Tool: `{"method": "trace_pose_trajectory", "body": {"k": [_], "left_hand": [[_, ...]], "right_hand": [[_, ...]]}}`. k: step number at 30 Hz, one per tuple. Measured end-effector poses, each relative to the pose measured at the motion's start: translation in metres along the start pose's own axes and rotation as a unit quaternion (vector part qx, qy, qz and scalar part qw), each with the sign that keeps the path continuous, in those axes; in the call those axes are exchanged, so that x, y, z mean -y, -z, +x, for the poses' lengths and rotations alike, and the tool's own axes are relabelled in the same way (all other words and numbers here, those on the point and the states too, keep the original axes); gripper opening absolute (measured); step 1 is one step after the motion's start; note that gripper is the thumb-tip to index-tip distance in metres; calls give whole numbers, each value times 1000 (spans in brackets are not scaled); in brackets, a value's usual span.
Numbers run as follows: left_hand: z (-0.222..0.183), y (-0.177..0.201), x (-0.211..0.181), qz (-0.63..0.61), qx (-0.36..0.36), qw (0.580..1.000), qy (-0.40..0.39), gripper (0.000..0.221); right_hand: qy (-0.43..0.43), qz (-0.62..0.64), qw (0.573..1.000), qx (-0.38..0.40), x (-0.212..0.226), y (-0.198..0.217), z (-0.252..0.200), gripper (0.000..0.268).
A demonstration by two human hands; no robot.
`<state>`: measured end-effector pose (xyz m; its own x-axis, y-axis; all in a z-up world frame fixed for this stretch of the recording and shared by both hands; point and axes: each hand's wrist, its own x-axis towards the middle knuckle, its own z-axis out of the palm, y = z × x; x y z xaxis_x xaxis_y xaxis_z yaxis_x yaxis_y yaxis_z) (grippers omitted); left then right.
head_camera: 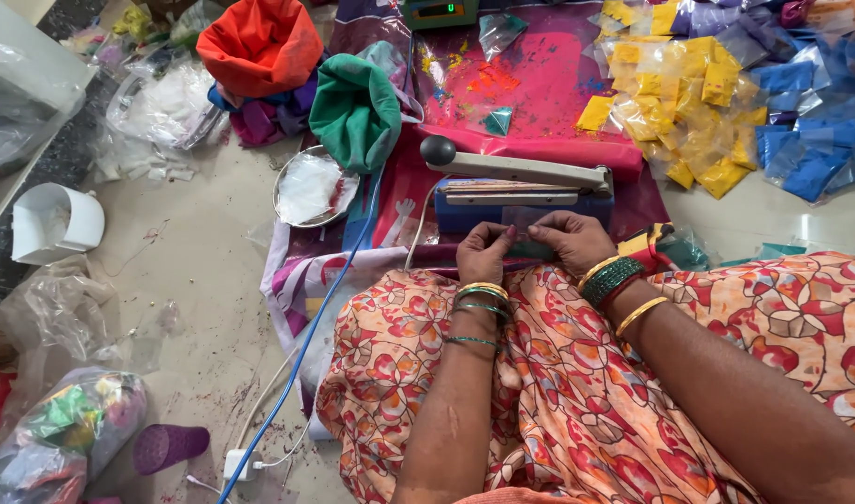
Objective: The person seals small plastic bags containing colored powder using a heat sealer.
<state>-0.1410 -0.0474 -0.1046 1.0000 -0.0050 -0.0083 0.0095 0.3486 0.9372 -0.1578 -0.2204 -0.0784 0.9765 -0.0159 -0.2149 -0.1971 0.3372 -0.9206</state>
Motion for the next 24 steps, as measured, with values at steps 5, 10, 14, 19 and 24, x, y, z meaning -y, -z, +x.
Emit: {"method": "trace_pose_trajectory", "body": {"k": [5,10,14,19,24], "left_hand": [[-2,0,-2,20,-53,998,5,13],[-4,-5,-9,40,-68,997,22,13],[4,3,5,4,-75,997,31,14],[7,4,13,-31,-47,997,58,13],[-4,-6,-32,-70,-34,984,162,49]], "right_hand": [[-1,-91,996,-17,-2,7,4,11],[20,-203,979,-26,-6,15,8,15],[-32,-74,995,-55,3,10,7,19],[7,-129,992,7,18,-8,-7,13],[-20,-17,1000,-11,10,2,0,6]]}}
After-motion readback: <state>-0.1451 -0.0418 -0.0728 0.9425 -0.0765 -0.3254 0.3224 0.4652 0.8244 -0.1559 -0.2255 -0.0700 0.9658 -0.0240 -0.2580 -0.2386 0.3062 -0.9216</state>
